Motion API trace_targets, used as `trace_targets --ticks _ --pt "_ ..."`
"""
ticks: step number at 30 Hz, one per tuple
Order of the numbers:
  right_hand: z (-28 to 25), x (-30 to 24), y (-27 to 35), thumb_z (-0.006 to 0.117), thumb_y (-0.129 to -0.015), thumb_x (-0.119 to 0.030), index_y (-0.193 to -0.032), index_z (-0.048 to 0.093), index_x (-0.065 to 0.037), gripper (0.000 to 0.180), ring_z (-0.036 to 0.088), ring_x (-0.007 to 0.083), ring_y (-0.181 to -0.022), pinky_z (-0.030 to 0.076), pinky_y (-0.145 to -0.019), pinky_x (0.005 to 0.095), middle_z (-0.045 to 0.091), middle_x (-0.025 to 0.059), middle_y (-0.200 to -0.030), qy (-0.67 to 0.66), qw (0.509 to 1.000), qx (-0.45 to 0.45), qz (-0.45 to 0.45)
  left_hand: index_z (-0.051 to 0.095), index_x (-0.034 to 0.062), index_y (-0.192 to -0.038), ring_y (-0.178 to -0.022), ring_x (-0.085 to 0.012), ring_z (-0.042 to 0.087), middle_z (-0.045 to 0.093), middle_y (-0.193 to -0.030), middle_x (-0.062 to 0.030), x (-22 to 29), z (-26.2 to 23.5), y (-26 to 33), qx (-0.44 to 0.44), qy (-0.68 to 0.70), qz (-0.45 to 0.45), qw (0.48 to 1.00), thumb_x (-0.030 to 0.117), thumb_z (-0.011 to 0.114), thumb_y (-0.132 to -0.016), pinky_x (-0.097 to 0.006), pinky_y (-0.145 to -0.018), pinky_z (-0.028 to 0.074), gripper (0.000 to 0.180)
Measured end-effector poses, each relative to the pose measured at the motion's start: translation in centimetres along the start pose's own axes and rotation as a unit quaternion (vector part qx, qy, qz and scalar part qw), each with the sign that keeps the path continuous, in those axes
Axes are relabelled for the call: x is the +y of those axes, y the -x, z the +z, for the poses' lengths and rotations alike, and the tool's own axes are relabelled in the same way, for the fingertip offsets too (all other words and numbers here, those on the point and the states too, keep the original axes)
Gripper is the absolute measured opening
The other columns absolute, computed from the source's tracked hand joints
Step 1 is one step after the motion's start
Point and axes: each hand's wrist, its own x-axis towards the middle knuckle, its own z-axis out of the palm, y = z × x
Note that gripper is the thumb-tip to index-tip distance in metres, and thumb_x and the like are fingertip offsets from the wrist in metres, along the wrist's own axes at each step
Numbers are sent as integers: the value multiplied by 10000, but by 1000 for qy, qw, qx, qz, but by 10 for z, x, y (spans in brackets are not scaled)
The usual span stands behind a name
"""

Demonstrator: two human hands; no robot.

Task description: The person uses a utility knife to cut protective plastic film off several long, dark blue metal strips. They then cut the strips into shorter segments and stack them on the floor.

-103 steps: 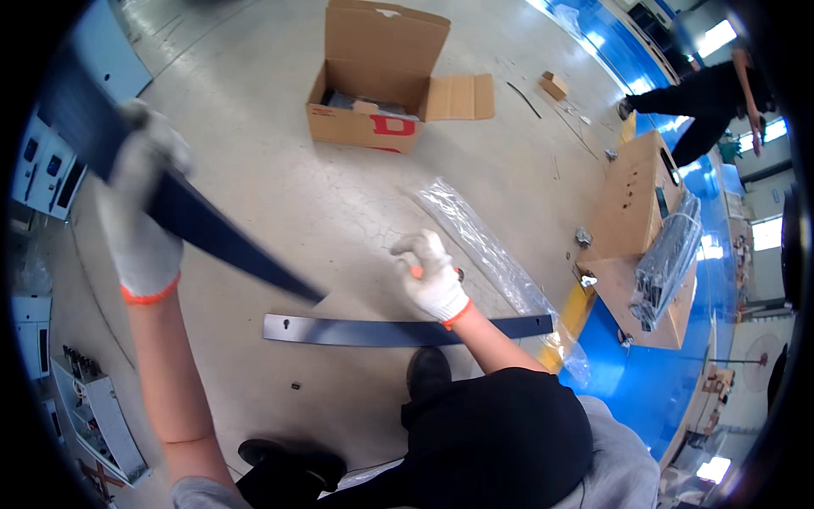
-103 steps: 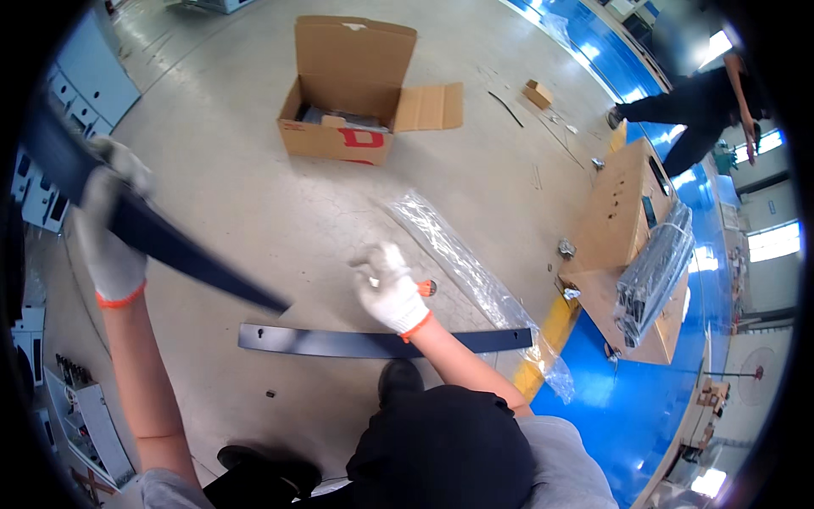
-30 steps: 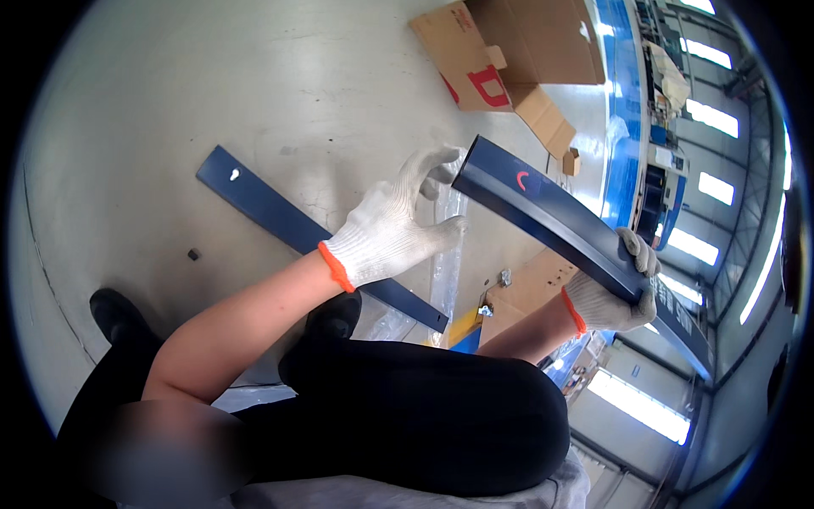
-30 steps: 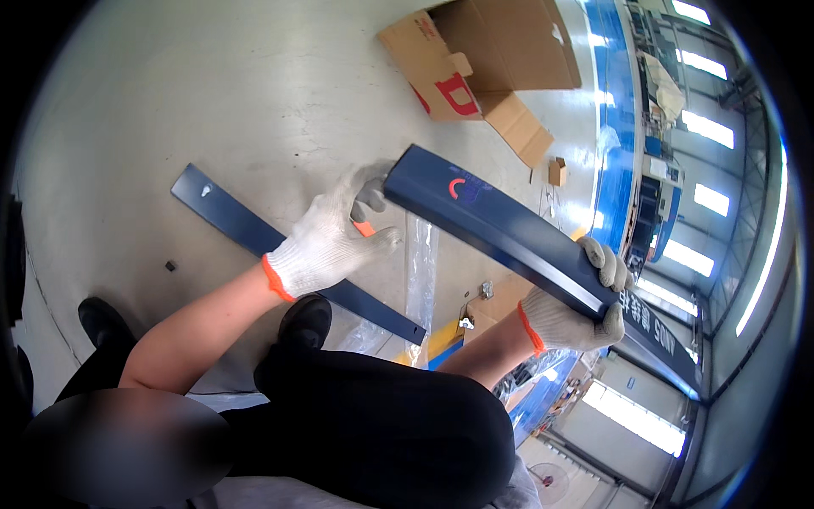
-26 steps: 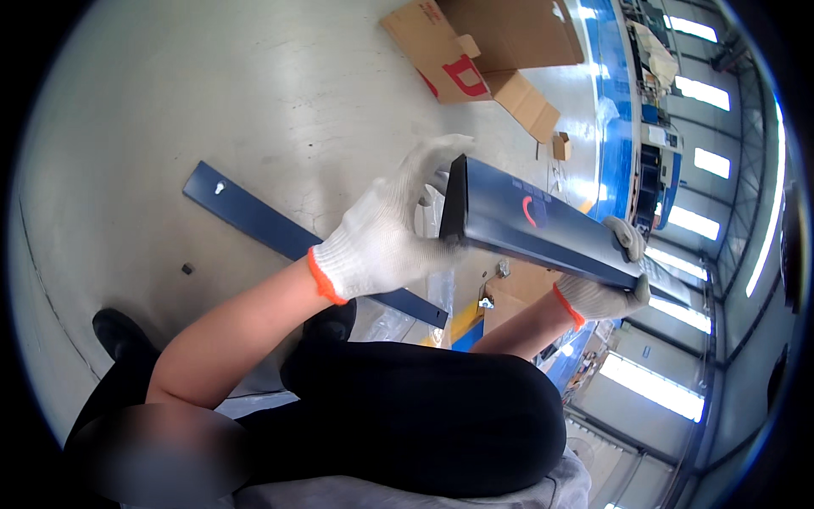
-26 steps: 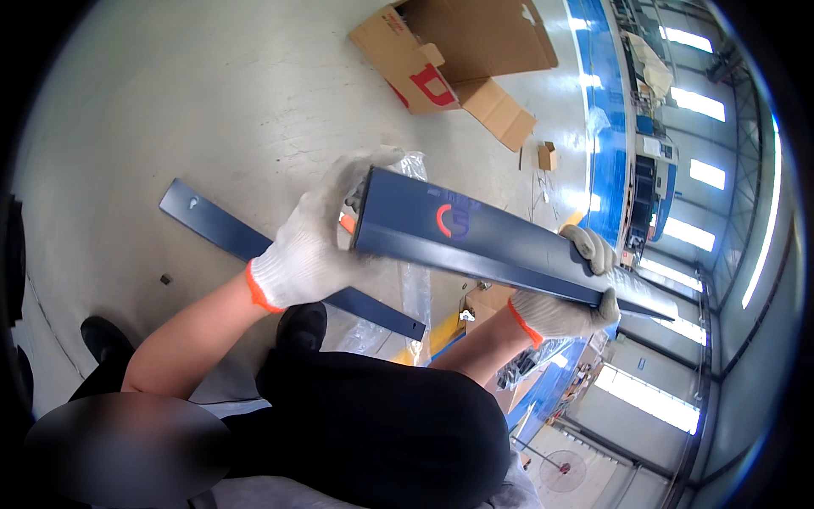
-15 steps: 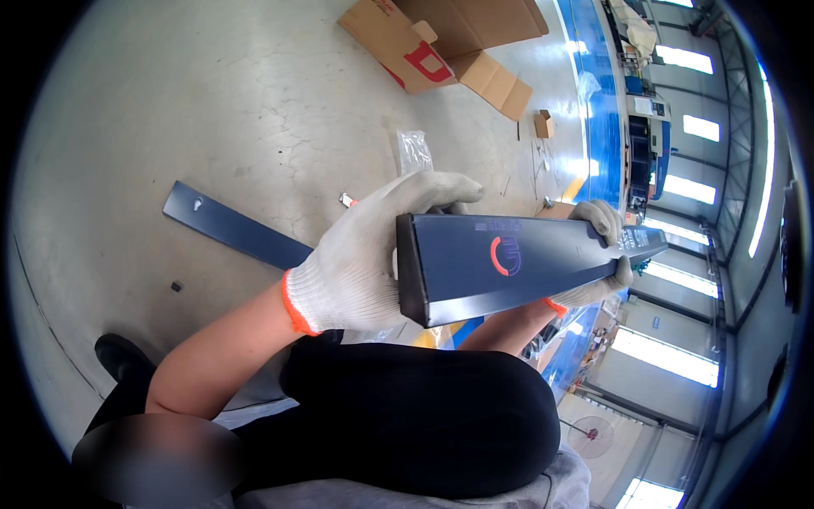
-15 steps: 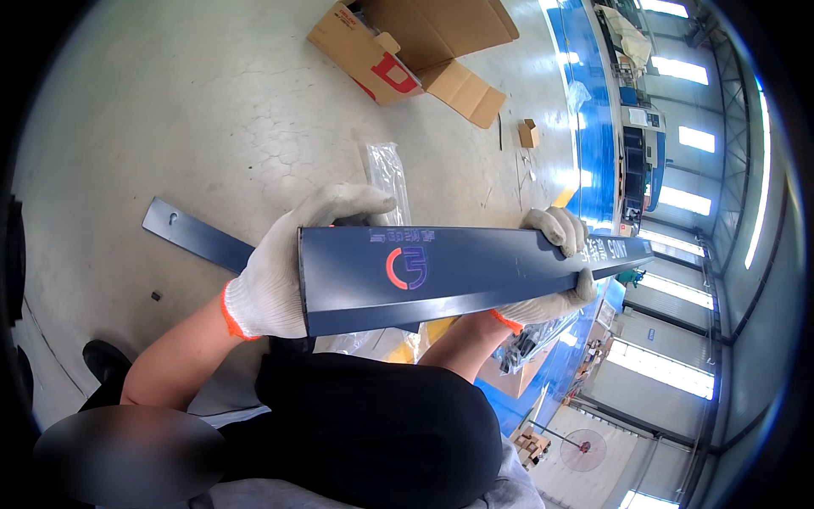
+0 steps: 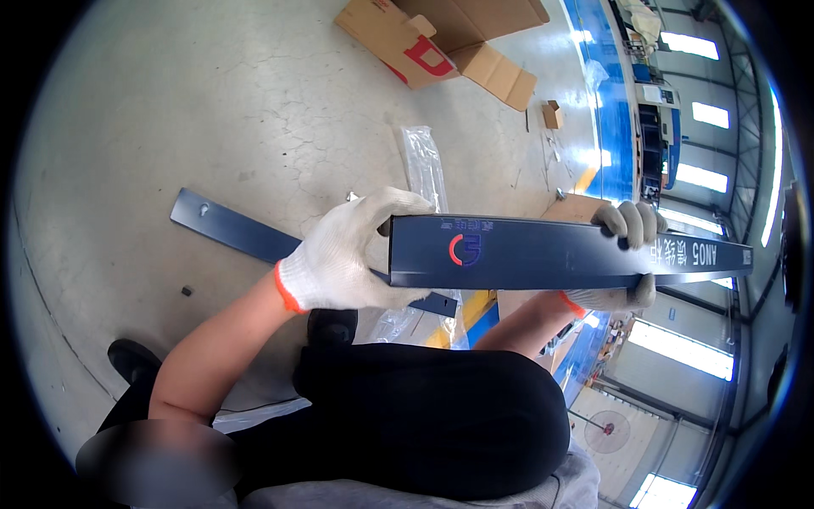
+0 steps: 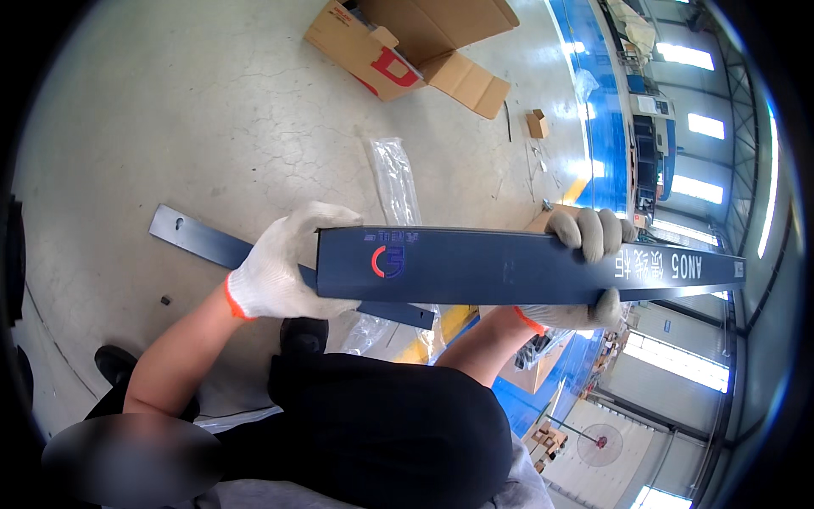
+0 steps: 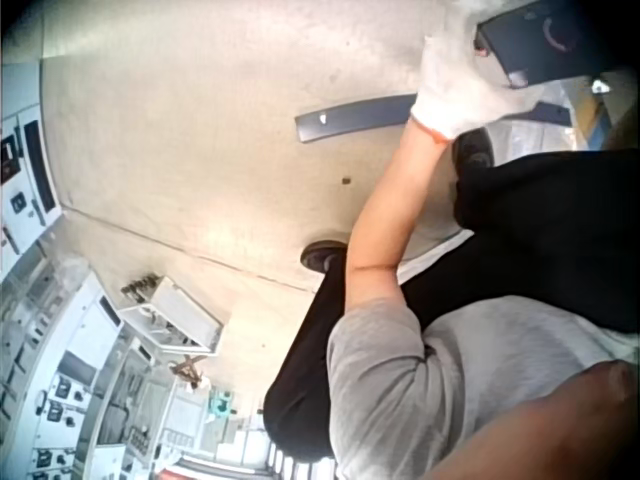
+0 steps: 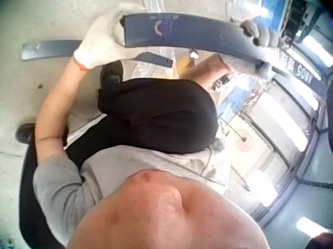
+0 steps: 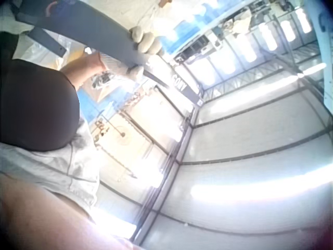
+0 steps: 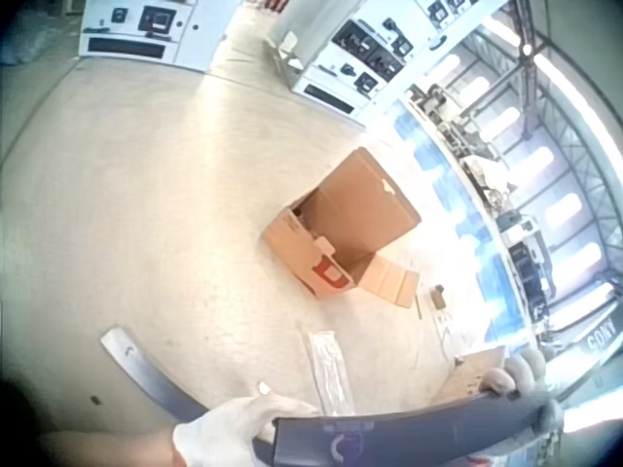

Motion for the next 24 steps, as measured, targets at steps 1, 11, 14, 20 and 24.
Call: trace_targets --ticks 1,11,14,20,24 --pt "2 -2 -2 711 -763 -148 -1343 498 -28 630 543 168 -916 475 -938 402 514 19 -1018 53 998 15 -5 599 68 -1404 -1159 -325 711 678 -1301 -132 -5 -2 -2 -11 -12 -18 1000 223 958 -725 -412 -1030 568 784" --pt "60 -70 -90 682 -699 -99 -1171 498 -43 509 490 158 -818 440 -846 375 458 23 -897 189 975 -116 -16 441 42 -1591 -1324 -331 629 624 -1388 -164 -48 -52 -8 70 -190 -147 968 203 846 -842 -436 -1197 468 867" --pt "28 -14 -93 690 -760 -106 -1253 514 -38 528 532 191 -919 453 -923 387 513 50 -982 295 948 -81 -91 492 16 -1548 -1255 -283 644 650 -1313 -145 -62 -79 -1 177 -111 -197 958 180 781 -907 -404 -1133 503 722" --pt "-172 192 -28 671 -889 -38 -1367 573 -50 488 641 243 -1087 514 -1093 425 623 81 -1121 572 804 123 -108 562 -42 -1466 -1136 -186 654 661 -1230 -129 -99 -98 10 272 61 -229 933 185 717 -975 -346 -1027 537 562" --pt "-75 185 -13 581 -799 -19 -1301 546 -69 506 615 218 -961 539 -1023 453 563 39 -1020 255 964 61 48 541 -33 -1510 -1113 -181 665 664 -1258 -133 -75 -109 29 228 -19 -308 923 194 736 -970 -344 -1024 544 617"
